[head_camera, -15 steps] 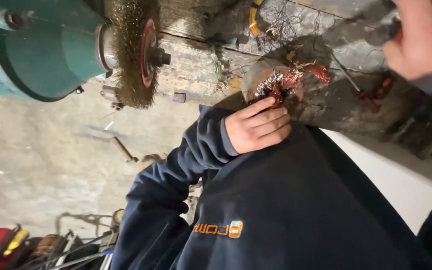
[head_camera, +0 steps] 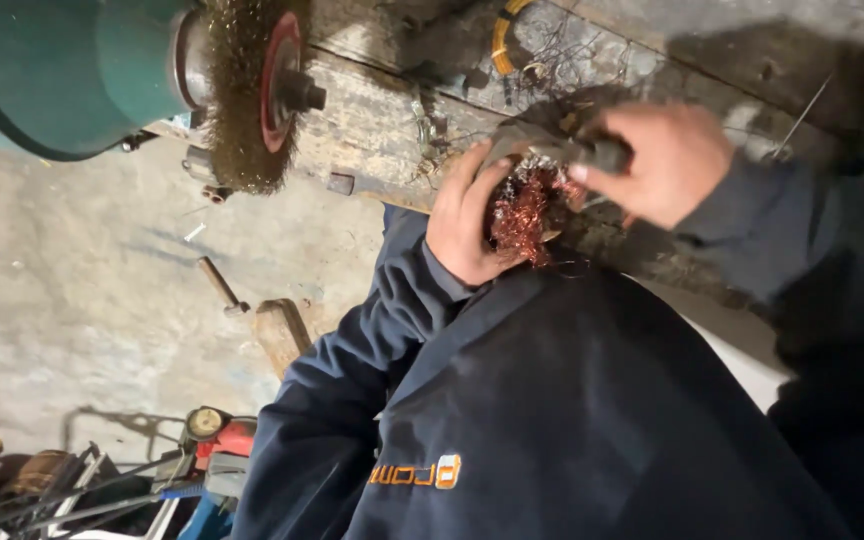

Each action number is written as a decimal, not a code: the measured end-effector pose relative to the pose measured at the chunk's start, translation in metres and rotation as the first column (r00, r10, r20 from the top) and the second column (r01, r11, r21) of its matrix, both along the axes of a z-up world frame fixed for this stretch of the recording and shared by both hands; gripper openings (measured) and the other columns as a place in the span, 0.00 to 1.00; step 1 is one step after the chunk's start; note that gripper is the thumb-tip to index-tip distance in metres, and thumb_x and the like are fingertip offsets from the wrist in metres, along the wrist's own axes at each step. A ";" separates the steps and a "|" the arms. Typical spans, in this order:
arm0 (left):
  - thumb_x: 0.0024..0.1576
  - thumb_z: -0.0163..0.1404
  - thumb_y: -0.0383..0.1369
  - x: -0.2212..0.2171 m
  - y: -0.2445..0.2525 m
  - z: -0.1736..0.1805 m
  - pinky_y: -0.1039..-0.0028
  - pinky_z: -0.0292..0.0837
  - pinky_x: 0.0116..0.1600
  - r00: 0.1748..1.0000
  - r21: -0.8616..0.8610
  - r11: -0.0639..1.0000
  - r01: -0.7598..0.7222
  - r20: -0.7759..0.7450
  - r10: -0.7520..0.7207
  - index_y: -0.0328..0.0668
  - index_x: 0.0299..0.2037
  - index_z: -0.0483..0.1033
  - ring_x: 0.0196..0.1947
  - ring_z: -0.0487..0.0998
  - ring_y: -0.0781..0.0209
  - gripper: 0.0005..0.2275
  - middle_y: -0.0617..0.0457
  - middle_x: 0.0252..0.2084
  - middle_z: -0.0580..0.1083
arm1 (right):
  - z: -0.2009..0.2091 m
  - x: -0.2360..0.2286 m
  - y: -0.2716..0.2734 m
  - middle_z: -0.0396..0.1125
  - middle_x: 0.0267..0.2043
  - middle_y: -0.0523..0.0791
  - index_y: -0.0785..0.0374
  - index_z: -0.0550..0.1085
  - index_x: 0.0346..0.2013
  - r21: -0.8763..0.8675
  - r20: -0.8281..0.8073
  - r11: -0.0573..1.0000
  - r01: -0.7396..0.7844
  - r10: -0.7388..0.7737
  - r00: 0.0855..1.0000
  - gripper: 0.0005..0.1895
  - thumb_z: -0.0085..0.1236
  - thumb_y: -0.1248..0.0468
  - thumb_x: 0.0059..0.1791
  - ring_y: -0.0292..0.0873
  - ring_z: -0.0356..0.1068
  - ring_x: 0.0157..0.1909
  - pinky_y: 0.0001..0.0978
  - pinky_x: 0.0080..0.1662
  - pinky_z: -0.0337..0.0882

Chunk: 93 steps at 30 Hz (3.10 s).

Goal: The person works at a bench-mounted wire brush wheel, pulling reddish copper windings out of a cylindrical electric motor armature by hand and with pliers, and drops the extracted copper into a red bucket. They rotate the armature to reach different sides and continue pulling out wire until the slots are mostly cleared.

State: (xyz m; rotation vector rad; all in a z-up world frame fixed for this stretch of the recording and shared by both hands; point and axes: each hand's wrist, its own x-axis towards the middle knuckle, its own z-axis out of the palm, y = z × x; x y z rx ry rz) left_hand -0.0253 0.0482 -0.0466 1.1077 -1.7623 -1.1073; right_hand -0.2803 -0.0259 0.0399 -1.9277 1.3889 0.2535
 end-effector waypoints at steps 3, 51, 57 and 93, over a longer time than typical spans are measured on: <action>0.48 0.72 0.41 0.007 -0.003 -0.008 0.52 0.64 0.74 0.999 -0.043 0.998 0.050 0.023 -0.049 0.38 0.68 0.61 0.71 0.65 0.30 0.41 0.32 0.71 0.60 | -0.005 -0.003 0.046 0.72 0.33 0.49 0.63 0.76 0.42 -0.005 0.118 0.960 0.280 -0.277 0.954 0.15 0.67 0.56 0.50 0.47 0.73 0.31 0.39 0.36 0.71; 0.64 0.57 0.42 -0.005 -0.080 0.062 0.65 0.75 0.37 0.934 -0.052 0.979 0.197 0.314 -0.172 0.44 0.45 0.82 0.33 0.82 0.51 0.11 0.50 0.36 0.79 | 0.059 -0.017 0.051 0.64 0.64 0.49 0.59 0.68 0.64 -0.591 -0.642 0.623 -0.512 0.021 0.766 0.18 0.52 0.59 0.60 0.48 0.60 0.66 0.39 0.55 0.66; 0.61 0.61 0.39 -0.006 -0.078 0.063 0.66 0.74 0.36 0.930 -0.284 0.921 0.266 0.328 -0.167 0.42 0.45 0.81 0.31 0.80 0.51 0.10 0.51 0.32 0.77 | 0.063 -0.010 0.044 0.63 0.59 0.49 0.62 0.68 0.64 -0.559 -0.772 0.435 -0.706 0.037 0.634 0.17 0.48 0.58 0.62 0.48 0.60 0.63 0.38 0.57 0.65; 0.57 0.57 0.33 -0.016 -0.054 0.016 0.55 0.74 0.62 0.992 -0.405 0.907 0.120 0.017 -0.124 0.38 0.48 0.81 0.43 0.74 0.48 0.11 0.49 0.40 0.73 | -0.006 -0.069 -0.008 0.72 0.39 0.46 0.58 0.75 0.45 -0.176 -0.286 0.876 -0.449 0.391 0.875 0.21 0.63 0.63 0.37 0.50 0.74 0.45 0.44 0.48 0.72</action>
